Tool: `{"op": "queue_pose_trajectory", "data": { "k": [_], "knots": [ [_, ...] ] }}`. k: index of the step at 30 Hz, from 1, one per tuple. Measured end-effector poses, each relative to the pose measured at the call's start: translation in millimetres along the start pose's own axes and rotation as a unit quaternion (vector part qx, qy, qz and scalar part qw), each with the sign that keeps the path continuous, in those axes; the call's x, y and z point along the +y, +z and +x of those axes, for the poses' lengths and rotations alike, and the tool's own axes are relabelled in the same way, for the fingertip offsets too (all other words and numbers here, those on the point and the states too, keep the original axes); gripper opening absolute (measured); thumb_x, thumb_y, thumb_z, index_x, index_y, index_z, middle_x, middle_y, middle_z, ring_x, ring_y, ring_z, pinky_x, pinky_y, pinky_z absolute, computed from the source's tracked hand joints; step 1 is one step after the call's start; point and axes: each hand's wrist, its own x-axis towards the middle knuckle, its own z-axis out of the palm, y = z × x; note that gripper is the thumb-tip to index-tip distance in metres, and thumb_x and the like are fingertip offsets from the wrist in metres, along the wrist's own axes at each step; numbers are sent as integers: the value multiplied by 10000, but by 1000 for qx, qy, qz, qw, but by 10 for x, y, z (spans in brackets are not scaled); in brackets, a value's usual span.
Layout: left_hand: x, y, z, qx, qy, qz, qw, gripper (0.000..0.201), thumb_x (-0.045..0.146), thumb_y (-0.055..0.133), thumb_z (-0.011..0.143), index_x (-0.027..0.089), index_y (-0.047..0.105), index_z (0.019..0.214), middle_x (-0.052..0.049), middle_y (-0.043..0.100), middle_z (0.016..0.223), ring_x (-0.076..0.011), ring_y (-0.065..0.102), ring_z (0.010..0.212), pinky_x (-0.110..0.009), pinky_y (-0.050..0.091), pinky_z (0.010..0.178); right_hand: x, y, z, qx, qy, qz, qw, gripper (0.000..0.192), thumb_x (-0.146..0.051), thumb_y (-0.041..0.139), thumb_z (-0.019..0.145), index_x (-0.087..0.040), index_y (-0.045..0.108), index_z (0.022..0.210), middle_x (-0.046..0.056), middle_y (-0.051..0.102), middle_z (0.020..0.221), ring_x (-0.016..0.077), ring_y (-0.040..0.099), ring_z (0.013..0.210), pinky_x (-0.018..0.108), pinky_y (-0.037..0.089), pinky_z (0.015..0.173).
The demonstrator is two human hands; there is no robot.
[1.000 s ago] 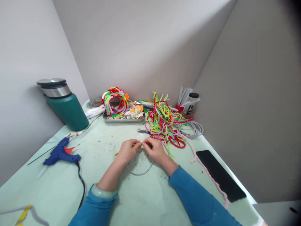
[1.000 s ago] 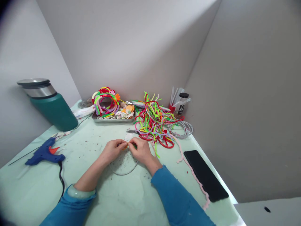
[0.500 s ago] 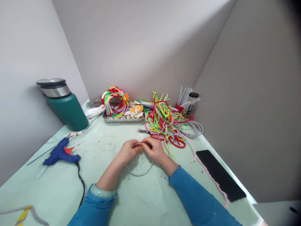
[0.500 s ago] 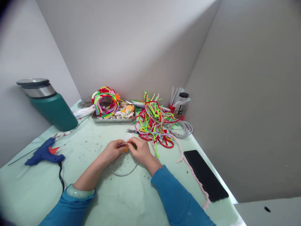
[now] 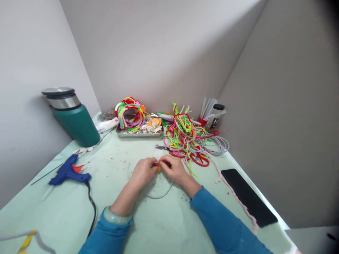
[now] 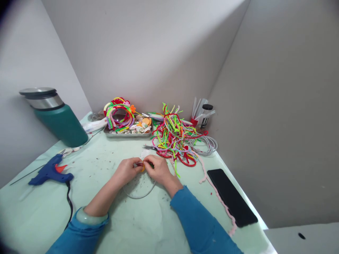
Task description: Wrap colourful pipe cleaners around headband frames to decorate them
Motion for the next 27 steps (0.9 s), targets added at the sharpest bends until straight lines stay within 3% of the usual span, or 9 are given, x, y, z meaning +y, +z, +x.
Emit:
{"op": "queue_pose_trajectory", "data": {
  "k": [6, 18, 27],
  "knots": [
    [57, -23, -18, 6, -3, 24, 1000, 151, 262, 557, 695, 190, 658, 780, -6, 636, 661, -125, 520, 605, -214, 316, 567, -11, 0, 7, 1, 5, 16, 1000, 137, -124, 481, 803, -183, 604, 811, 13, 621, 756, 126, 553, 681, 231, 401, 634],
    [49, -49, -11, 6, -23, -44, 999, 178, 274, 568, 652, 178, 639, 784, 15, 624, 642, -118, 542, 596, -199, 348, 540, -20, -24, 17, -7, 20, 46, 999, 137, -153, 484, 816, -180, 618, 821, 16, 625, 749, 128, 556, 672, 225, 412, 621],
    [10, -10, 15, -8, -22, -120, 993, 300, 401, 543, 694, 153, 646, 829, -25, 664, 727, -148, 569, 648, -214, 398, 563, -3, -39, 33, 11, 31, 52, 998, 142, -161, 477, 822, -172, 618, 818, 12, 619, 740, 120, 551, 665, 219, 410, 624]
  ]
}}
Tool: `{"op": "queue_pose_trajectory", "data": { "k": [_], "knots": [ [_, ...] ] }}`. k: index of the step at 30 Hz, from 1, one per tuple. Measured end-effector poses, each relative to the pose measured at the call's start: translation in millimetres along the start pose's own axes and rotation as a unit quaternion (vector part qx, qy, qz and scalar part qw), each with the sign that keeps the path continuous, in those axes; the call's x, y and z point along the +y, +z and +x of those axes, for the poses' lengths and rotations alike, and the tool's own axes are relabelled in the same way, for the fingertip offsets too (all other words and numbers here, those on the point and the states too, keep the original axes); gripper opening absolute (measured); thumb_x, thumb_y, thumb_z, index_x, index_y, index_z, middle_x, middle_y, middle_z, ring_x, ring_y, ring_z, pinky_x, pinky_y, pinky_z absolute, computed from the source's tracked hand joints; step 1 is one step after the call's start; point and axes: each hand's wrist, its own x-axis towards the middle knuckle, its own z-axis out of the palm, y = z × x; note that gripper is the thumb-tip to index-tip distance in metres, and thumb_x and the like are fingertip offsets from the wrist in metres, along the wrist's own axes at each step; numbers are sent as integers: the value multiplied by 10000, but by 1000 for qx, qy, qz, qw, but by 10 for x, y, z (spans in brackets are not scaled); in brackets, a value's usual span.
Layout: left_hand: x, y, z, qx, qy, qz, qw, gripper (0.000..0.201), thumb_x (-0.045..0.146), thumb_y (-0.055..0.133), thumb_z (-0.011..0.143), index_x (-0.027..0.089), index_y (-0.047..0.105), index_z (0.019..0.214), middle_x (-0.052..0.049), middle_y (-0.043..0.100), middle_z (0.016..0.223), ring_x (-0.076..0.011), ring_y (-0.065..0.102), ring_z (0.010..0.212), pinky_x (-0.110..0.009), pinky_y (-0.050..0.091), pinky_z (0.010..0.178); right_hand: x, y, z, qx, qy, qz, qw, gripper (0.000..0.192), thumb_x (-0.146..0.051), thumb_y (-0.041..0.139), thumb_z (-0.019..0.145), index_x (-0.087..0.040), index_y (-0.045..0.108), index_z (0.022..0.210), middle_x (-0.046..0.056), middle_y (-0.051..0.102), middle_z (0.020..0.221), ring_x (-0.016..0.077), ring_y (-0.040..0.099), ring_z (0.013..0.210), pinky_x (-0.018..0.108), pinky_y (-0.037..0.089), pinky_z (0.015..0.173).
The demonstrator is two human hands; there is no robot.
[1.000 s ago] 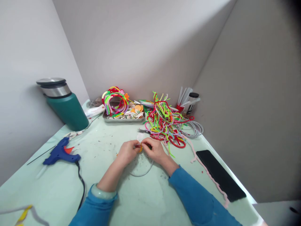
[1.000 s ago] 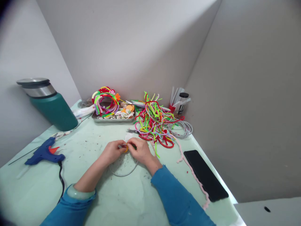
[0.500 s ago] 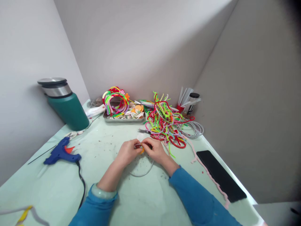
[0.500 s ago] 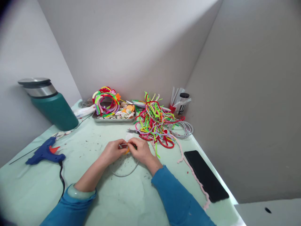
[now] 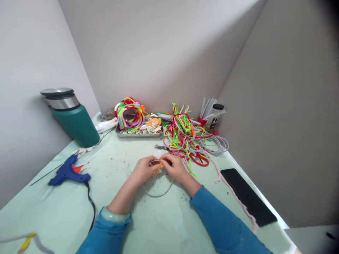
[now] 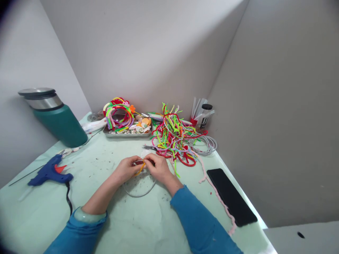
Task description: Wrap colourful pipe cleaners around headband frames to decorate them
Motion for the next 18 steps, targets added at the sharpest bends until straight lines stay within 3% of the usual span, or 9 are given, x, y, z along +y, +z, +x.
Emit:
{"op": "queue_pose_trajectory", "data": {
  "k": [4, 10, 15, 18],
  "knots": [
    [25, -1, -5, -2, 1, -26, 1000, 344, 441, 538, 702, 143, 654, 829, -49, 675, 768, -170, 581, 716, -225, 418, 606, 1, -9, -3, -3, 3, 1, 1000, 145, -160, 471, 822, -169, 615, 816, 14, 615, 736, 124, 549, 665, 224, 411, 623],
    [44, -6, -12, -2, 0, -21, 1000, 364, 457, 497, 735, 151, 652, 857, -46, 674, 771, -164, 577, 705, -225, 413, 611, 8, -11, 0, -5, 7, 3, 1000, 154, -145, 471, 805, -169, 619, 842, 18, 624, 763, 129, 556, 689, 224, 415, 627],
    [29, -3, -16, 15, -7, -2, 1000, 395, 493, 573, 667, 162, 647, 869, -23, 661, 740, -145, 543, 633, -222, 389, 577, 6, -11, 1, -3, 7, 2, 1000, 150, -150, 467, 816, -167, 615, 823, 13, 616, 741, 125, 553, 670, 221, 408, 623],
    [38, -9, -12, 16, 12, 6, 1000, 383, 492, 514, 717, 165, 645, 868, -21, 655, 753, -141, 535, 649, -219, 380, 587, 10, -5, 0, 2, 4, -4, 1000, 146, -150, 474, 812, -167, 618, 825, 14, 616, 742, 125, 548, 665, 219, 404, 616]
  ]
}}
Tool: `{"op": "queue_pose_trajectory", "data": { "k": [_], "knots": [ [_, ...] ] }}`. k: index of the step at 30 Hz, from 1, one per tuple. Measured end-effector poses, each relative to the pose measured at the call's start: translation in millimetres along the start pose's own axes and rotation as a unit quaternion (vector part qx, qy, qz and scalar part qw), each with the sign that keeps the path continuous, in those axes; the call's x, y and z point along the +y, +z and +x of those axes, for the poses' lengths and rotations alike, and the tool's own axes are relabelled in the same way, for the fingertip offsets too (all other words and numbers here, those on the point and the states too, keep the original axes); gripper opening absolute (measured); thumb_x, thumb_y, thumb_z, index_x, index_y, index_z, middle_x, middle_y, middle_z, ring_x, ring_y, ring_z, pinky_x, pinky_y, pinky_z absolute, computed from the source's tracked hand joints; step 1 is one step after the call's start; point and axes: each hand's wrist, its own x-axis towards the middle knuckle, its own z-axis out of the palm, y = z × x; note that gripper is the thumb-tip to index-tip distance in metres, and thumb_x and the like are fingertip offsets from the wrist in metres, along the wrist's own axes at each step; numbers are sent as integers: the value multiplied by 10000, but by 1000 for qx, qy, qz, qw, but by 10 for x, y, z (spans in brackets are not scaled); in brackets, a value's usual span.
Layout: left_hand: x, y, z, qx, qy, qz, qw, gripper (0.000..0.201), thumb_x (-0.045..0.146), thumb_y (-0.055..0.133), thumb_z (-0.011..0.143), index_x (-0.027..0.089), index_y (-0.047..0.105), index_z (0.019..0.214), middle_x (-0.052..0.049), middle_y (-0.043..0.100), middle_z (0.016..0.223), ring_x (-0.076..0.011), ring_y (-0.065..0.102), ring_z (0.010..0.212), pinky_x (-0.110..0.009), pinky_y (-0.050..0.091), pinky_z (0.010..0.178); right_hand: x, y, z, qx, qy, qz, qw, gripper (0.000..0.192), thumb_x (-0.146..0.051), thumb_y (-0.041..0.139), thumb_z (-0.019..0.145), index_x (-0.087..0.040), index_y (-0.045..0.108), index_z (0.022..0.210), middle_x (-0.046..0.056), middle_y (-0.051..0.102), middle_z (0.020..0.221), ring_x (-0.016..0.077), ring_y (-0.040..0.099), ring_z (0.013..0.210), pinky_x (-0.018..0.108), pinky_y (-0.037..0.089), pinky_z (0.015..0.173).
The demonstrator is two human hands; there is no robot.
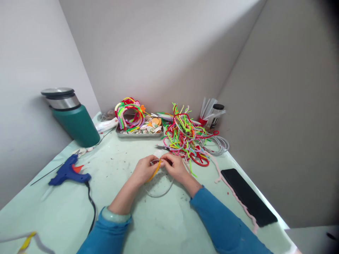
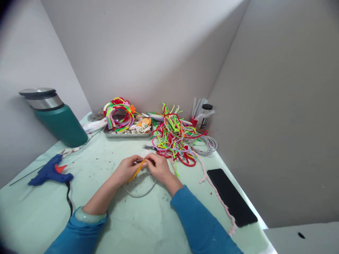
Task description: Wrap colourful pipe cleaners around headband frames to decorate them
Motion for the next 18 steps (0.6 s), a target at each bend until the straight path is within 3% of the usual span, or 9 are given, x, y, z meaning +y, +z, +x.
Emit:
{"op": "queue_pose_trajectory", "data": {
  "k": [6, 15, 18],
  "knots": [
    [26, -19, 7, 2, -4, 32, 999, 398, 430, 333, 824, 166, 592, 677, -2, 581, 613, -129, 489, 601, -217, 347, 569, -11, 5, -1, 1, -5, -4, 1000, 171, -147, 465, 820, -173, 631, 852, 19, 624, 750, 126, 542, 660, 222, 400, 610],
    [81, -29, -16, 6, -77, -35, 996, 466, 499, 306, 818, 173, 588, 641, 23, 472, 463, -131, 465, 499, -223, 343, 519, -1, 16, -15, 0, -14, -18, 1000, 149, -168, 468, 822, -178, 617, 831, 17, 617, 727, 129, 535, 641, 228, 404, 606],
    [84, -37, -10, 16, -48, -2, 999, 412, 463, 366, 803, 167, 611, 654, 1, 553, 550, -135, 504, 575, -221, 357, 562, 11, 25, -19, -4, -21, -27, 999, 149, -162, 467, 820, -178, 614, 832, 20, 618, 737, 131, 541, 653, 228, 404, 610]
  ]
}}
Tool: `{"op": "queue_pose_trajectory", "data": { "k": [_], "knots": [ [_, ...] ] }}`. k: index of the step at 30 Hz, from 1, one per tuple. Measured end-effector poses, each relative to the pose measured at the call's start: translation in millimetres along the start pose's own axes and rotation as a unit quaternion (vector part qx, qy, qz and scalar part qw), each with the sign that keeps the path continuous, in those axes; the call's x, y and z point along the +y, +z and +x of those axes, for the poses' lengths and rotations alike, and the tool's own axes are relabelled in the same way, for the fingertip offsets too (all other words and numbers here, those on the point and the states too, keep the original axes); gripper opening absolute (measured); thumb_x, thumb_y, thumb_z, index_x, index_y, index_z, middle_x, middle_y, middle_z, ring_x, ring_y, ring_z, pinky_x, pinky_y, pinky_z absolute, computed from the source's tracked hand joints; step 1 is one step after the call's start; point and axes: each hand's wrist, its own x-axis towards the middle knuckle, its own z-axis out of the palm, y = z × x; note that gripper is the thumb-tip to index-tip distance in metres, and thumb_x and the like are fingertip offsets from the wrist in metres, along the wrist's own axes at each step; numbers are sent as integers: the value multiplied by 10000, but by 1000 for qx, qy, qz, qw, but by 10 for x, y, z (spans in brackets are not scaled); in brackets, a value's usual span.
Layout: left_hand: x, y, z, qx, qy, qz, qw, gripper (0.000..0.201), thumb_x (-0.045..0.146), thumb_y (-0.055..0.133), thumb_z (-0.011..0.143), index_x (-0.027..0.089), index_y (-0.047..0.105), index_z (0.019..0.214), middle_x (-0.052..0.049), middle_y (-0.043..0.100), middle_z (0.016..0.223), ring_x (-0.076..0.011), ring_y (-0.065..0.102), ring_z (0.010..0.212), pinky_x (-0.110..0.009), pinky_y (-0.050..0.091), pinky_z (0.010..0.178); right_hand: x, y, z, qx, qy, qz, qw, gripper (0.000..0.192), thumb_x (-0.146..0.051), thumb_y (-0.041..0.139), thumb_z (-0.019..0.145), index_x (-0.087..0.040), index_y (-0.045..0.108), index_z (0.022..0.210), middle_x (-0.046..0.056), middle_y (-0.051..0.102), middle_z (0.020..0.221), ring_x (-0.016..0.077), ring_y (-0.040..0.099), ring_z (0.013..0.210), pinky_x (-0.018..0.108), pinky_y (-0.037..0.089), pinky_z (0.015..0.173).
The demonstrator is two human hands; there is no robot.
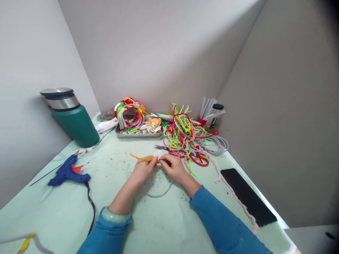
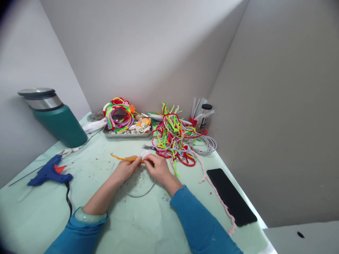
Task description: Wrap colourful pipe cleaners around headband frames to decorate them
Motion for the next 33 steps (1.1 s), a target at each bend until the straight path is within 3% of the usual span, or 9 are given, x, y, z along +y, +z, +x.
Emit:
{"op": "queue_pose_trajectory", "data": {
  "k": [5, 13, 23, 33],
  "knots": [
    [-11, 8, 6, 1, 47, 36, 998, 313, 402, 444, 780, 153, 621, 710, -13, 598, 631, -130, 500, 622, -219, 347, 578, 15, 8, -6, -2, -3, -14, 1000, 137, -148, 477, 805, -176, 610, 822, 19, 612, 719, 133, 536, 642, 231, 398, 600],
    [54, -25, -6, 6, 19, 43, 999, 319, 390, 446, 770, 167, 577, 583, 12, 536, 534, -116, 465, 570, -215, 312, 534, 4, 5, -8, -5, -4, -8, 1000, 133, -155, 483, 804, -174, 613, 824, 26, 624, 744, 136, 548, 667, 235, 409, 613],
    [-12, -15, -4, -7, -60, -47, 997, 335, 433, 480, 726, 174, 525, 519, 50, 407, 435, -96, 377, 456, -218, 249, 457, 0, -4, -14, -16, -10, -1, 1000, 121, -170, 484, 813, -178, 603, 833, 25, 620, 746, 134, 554, 669, 232, 403, 615],
    [45, -46, -20, -10, -39, -30, 999, 345, 436, 484, 727, 165, 539, 520, 35, 472, 477, -103, 426, 499, -222, 285, 495, -6, -6, -19, -24, -14, -11, 1000, 116, -130, 484, 795, -174, 589, 817, 10, 603, 728, 124, 538, 661, 223, 394, 609]
  ]
}}
